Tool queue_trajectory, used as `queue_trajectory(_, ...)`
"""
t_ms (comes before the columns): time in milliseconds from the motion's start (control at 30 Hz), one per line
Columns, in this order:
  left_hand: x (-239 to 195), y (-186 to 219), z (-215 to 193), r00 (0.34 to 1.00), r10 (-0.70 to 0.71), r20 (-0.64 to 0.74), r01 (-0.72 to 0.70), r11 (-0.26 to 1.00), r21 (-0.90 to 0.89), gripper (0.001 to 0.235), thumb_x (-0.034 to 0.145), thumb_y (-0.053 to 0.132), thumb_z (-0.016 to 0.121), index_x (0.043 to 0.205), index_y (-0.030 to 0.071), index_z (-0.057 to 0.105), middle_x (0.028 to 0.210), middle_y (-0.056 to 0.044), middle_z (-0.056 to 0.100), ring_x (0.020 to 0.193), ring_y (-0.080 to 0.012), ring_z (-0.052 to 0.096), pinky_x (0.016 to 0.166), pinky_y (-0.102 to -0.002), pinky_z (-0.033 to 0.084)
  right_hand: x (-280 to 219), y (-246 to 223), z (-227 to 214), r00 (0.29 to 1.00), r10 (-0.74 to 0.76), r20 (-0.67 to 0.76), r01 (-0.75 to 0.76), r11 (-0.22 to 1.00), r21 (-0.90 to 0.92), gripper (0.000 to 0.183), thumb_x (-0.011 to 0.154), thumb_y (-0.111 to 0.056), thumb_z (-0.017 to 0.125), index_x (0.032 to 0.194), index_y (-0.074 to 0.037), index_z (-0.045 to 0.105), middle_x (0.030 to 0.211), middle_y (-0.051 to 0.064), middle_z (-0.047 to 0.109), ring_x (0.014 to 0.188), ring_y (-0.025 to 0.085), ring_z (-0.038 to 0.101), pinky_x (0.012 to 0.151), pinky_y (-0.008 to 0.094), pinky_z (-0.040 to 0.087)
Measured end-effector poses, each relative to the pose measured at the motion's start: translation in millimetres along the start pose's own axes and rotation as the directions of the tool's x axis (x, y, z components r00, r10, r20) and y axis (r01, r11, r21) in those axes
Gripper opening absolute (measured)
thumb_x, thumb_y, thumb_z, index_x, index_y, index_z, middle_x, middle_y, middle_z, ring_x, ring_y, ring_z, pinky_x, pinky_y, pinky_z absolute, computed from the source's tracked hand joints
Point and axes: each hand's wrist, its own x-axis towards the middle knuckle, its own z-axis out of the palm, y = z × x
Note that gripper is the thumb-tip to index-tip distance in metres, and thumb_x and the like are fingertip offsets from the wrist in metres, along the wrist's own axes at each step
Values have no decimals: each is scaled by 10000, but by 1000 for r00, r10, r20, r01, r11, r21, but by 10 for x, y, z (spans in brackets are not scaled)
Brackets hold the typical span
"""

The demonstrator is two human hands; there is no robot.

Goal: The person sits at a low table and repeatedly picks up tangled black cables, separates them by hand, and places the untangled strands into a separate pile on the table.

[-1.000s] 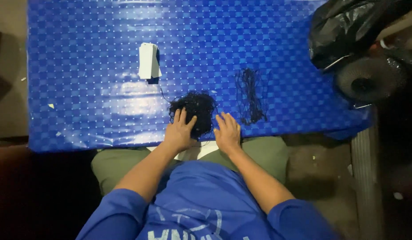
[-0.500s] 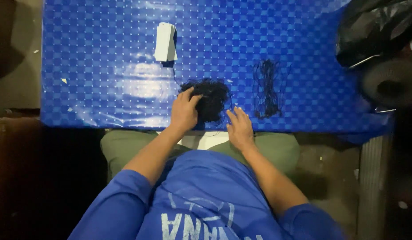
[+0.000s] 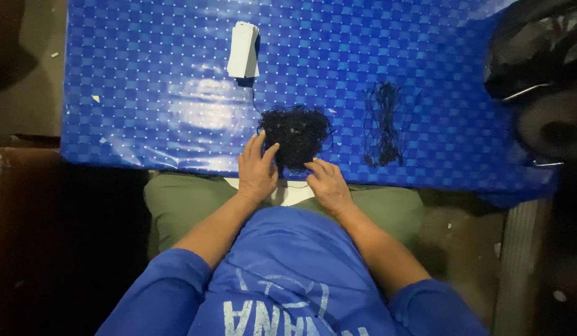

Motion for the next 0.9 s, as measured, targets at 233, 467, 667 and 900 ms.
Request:
queue_trajectory(233,28,58,102,984,113,-137,-124,990,-72,544,754,159,741,1284,231,643,1508,-137,496,1367,-366,506,951,-452,450,-138,200,-56,936,344,-69,-315,911,267,337,1094,-365,459,813,-224,580,968,-87,677,897,168,664,774,316,481)
queue_trajectory(467,-24,97,192,970,227,-89,-234,969,-82,316,807,187,664,1118,244,675,1090,-22,619,954,-249,635,701,-376,487,-165,93,-21,892,448,66,-452,875,170,252,909,-287,729,1109,-141,683,882,35,609,845,255,642,781,374,531)
queue_trajectory(667,-47,62,114,990,135,-33,-137,988,-72,380,787,166,701,1162,217,669,1101,-51,620,953,-273,641,700,-393,513,-147,23,12,886,425,187,-451,884,126,232,884,-279,698,1077,-157,661,966,51,564,907,297,633,798,406,527)
queue_trajectory(900,-46,84,33,994,103,26,-101,991,-85,410,788,166,736,1192,182,668,1110,-86,628,966,-305,655,721,-412,530,32,32,-89,998,68,-14,-69,992,-109,205,973,-260,617,771,-238,590,897,-29,584,760,196,580,616,321,453)
